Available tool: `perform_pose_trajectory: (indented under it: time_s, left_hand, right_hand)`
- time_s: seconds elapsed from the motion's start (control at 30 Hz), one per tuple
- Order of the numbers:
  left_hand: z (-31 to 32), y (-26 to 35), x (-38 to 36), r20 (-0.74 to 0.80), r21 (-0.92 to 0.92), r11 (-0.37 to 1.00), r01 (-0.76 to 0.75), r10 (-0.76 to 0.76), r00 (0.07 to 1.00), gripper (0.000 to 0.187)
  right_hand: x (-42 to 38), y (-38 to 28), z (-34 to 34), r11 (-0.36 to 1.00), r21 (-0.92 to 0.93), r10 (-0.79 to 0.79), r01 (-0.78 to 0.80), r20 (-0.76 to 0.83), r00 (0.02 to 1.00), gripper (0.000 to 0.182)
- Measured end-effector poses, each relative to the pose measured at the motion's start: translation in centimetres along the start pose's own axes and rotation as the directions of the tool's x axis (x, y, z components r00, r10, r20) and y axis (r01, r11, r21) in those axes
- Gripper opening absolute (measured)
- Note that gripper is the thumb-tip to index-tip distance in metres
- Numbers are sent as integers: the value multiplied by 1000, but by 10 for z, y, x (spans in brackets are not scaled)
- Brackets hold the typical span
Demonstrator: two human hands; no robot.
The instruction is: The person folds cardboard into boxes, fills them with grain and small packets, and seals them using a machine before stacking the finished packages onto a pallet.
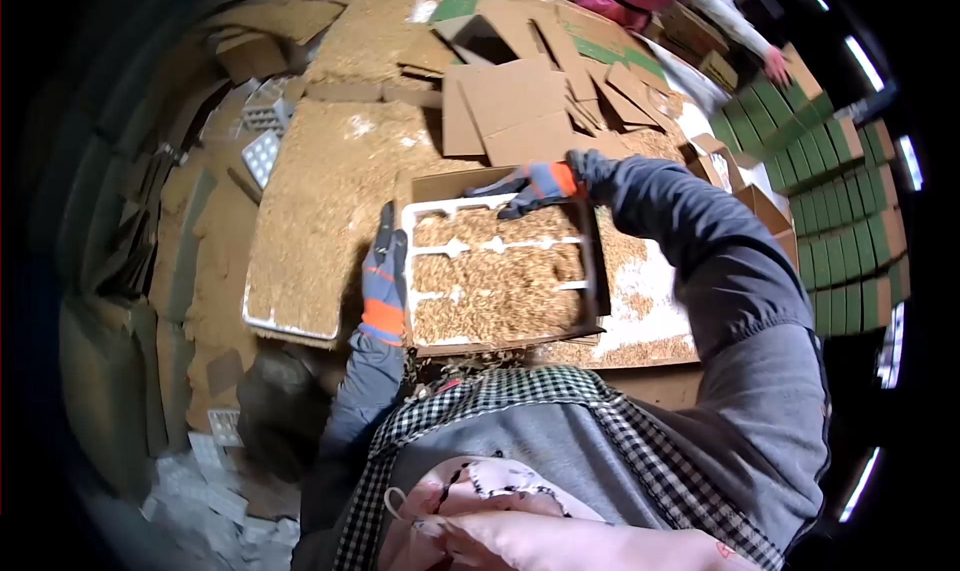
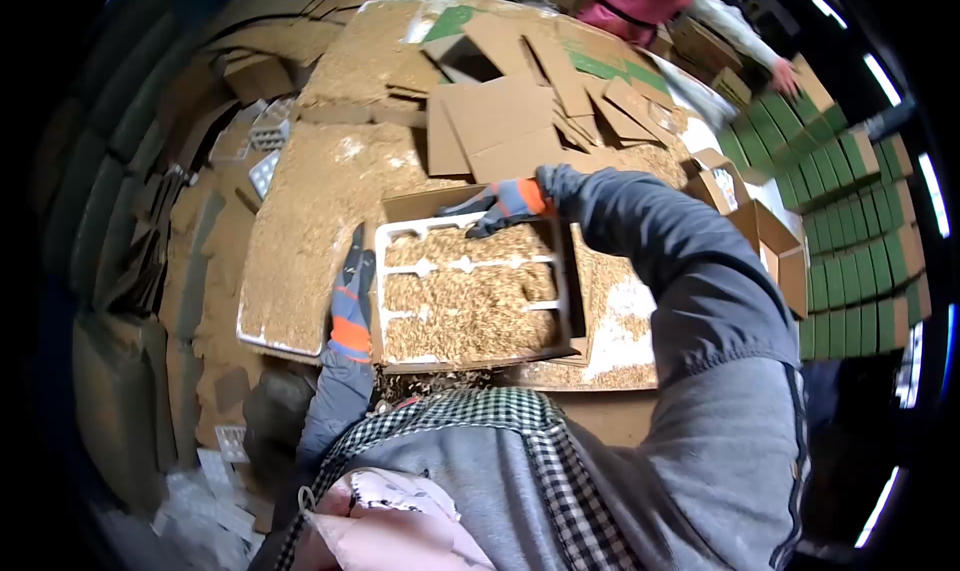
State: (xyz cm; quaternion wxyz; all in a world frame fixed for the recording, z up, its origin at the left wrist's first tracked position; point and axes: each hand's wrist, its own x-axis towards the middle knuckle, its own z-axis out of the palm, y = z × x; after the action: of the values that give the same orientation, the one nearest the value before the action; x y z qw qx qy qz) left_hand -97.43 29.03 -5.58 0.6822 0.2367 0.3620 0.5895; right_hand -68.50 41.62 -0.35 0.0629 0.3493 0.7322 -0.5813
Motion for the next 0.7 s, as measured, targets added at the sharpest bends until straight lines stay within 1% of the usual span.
perform_pose_trajectory:
  time_s: [0.03, 0.07, 0.1, 0.13, 0.17, 0.2, 0.23, 0.27, 0.3, 0.33, 0.37, 0.4, 0.43, 0.47, 0.5, 0.53, 0.57, 0.6, 0.63, 0.67, 0.7]
  left_hand:
    - [0, -4, 7, -5, 48, 999, 21, -21, 1000, 44]
    - [2, -7, 10, 4, 301, 952, -49, 50, 999, 43]
    - [7, -13, 10, 33, 528, 839, -130, 132, 991, 42]
    - [29, -10, 3, 154, 767, 537, -352, 379, 913, 43]
    - [54, 3, -10, 345, 868, 123, -481, 548, 762, 45]
    - [78, 25, -23, 566, 822, -227, -522, 432, 703, 45]
    - [101, 43, -35, 732, 650, -539, -536, 251, 634, 45]
    - [121, 44, -35, 816, 477, -425, -769, -112, 568, 45]
    - [141, 38, -34, 811, 317, -219, -923, -442, 383, 45]
    - [144, 15, -35, 848, 222, -131, -966, -464, 257, 46]
    - [144, -3, -36, 831, 160, -218, -963, -497, 250, 54]
    - [141, -19, -34, 599, 315, -253, -915, -695, 398, 59]
    - [139, -31, -31, 301, 442, -338, -831, -817, 492, 65]
    - [138, -39, -31, 346, 361, -384, -850, -791, 505, 67]
    - [137, -45, -30, 387, 286, -429, -857, -766, 513, 69]
    - [146, -41, -27, 252, 396, -383, -835, -829, 500, 73]
    - [149, -40, -21, 276, 438, -338, -833, -831, 482, 66]
    - [156, -32, -3, 407, 654, -76, -753, -803, 435, 61]
    - [166, -22, 17, 534, 781, 208, -590, -712, 456, 56]
    - [185, -13, 30, 689, 713, 260, -651, -431, 583, 47]
    - [203, -1, 50, 645, 763, 267, -589, -379, 663, 46]
  right_hand:
    - [-1, -3, 11, 997, 72, -28, 31, -47, 999, 49]
    - [-6, -3, 17, 999, 50, -17, 20, -71, 997, 51]
    - [-9, -1, 20, 1000, 26, -7, 9, -89, 996, 53]
    - [-11, 4, 23, 999, -32, -32, 28, -128, 991, 54]
    - [-9, 11, 27, 995, -86, -59, 45, -163, 985, 54]
    - [-3, 22, 32, 963, -249, -150, 101, -188, 971, 50]
    - [0, 26, 38, 902, -409, -235, 137, -198, 952, 45]
    - [3, 25, 44, 761, -629, -347, 159, -188, 919, 39]
    - [5, 23, 53, 568, -809, -444, 153, -145, 884, 34]
    - [0, 8, 63, 492, -867, -439, 81, -167, 883, 31]
    - [-14, -17, 68, 409, -913, -438, 9, -187, 879, 28]
    - [-34, -43, 65, 450, -888, -703, 93, -288, 651, 24]
    - [-55, -65, 53, 442, -878, -868, 186, -366, 336, 20]
    - [-86, -71, 24, 521, -847, -773, -104, -520, 363, 24]
    - [-119, -61, -13, 557, -739, -661, -379, -670, 336, 29]
    - [-157, -25, -43, 828, -514, -488, -225, -858, 163, 33]
    - [-184, 48, -76, 754, -367, -430, -546, -903, 14, 45]
    - [-210, 120, -108, 617, -126, -359, -777, -923, -136, 59]
    - [-243, 193, -128, 560, 119, -232, -820, -928, -293, 75]
    - [-276, 264, -148, 456, 352, -96, -818, -894, -438, 93]
    - [-309, 293, -143, 485, 419, 94, -768, -898, -431, 94]
